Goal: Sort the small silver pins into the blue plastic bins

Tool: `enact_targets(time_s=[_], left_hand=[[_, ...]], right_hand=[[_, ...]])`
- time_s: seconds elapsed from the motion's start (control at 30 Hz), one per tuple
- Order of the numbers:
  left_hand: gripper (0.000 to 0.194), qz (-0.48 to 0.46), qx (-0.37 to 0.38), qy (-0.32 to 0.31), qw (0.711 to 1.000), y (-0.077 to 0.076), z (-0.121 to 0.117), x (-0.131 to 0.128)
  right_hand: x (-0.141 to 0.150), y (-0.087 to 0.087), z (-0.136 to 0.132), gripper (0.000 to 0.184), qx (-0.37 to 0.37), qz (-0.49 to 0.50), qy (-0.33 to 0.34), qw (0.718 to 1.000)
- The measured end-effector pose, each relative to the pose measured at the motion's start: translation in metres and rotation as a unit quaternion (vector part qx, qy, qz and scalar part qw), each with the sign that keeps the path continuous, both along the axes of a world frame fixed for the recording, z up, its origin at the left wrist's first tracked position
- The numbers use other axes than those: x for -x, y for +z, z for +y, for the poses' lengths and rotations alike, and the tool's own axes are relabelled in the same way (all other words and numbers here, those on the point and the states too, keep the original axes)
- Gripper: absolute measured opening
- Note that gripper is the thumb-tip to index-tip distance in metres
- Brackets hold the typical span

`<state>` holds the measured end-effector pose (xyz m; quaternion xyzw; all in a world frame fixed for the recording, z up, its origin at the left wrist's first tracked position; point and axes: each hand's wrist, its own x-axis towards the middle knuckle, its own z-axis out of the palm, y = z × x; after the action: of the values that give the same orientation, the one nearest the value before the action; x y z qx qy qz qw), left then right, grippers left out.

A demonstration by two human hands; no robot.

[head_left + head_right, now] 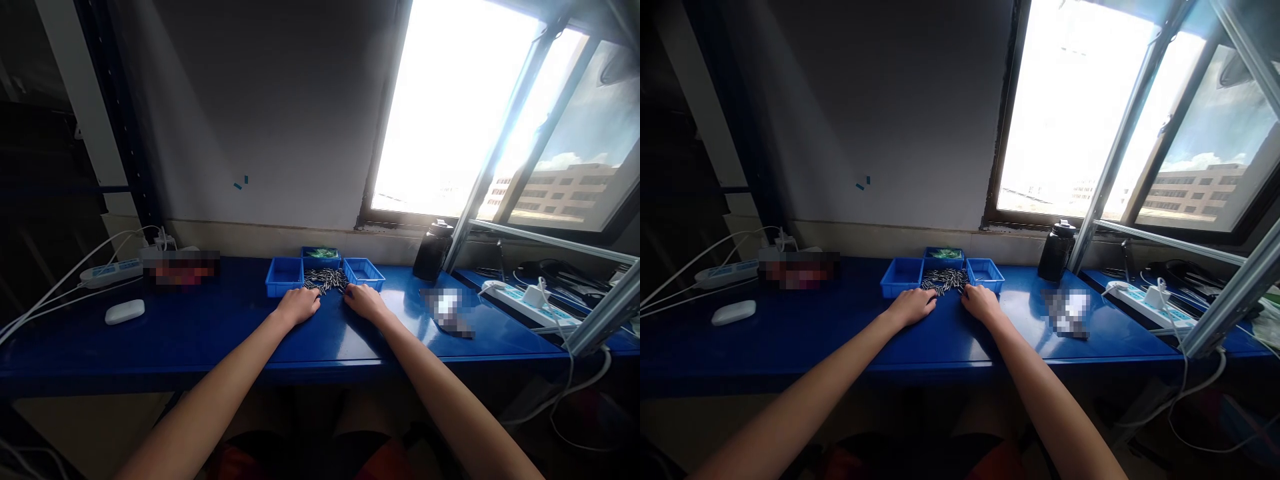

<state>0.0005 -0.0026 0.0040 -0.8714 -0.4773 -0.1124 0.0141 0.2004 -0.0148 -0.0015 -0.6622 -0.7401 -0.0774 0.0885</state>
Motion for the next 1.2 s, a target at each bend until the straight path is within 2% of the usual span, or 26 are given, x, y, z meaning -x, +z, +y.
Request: enact_targets(time_s=[0.23, 0.43, 0.63, 0.77, 0.9, 1.2], left_hand=[[0.047, 0.0, 0.022, -0.005, 1.0, 0.002, -0.002, 0.002], [0.049, 0.007, 0.033, 0.0, 0.999, 0.004, -0.004, 0.0], [0.046, -0.002, 0.024, -0.007, 1.0, 0.003, -0.003, 0.0], [0.038, -0.008, 0.02, -0.032, 0.999, 0.005, -0.004, -0.001], [0.032, -0.011, 0.014, -0.063, 0.998, 0.007, -0.005, -0.001], [0.028, -0.021, -0.003, -0.07, 0.997, 0.006, -0.004, -0.002]], right_hand=[[0.002, -0.002, 0.002, 0.03, 0.015, 0.011, 0.0, 1.0], [0.003, -0.001, 0.001, 0.028, 0.015, 0.015, 0.057, 0.998], [0.008, 0.006, -0.007, 0.023, 0.021, 0.034, 0.123, 0.992], [0.012, 0.009, -0.011, 0.023, 0.032, 0.048, 0.159, 0.986], [0.014, 0.008, -0.012, 0.024, 0.013, 0.04, 0.19, 0.981], [0.011, 0.008, -0.009, 0.026, 0.013, 0.036, 0.148, 0.988]])
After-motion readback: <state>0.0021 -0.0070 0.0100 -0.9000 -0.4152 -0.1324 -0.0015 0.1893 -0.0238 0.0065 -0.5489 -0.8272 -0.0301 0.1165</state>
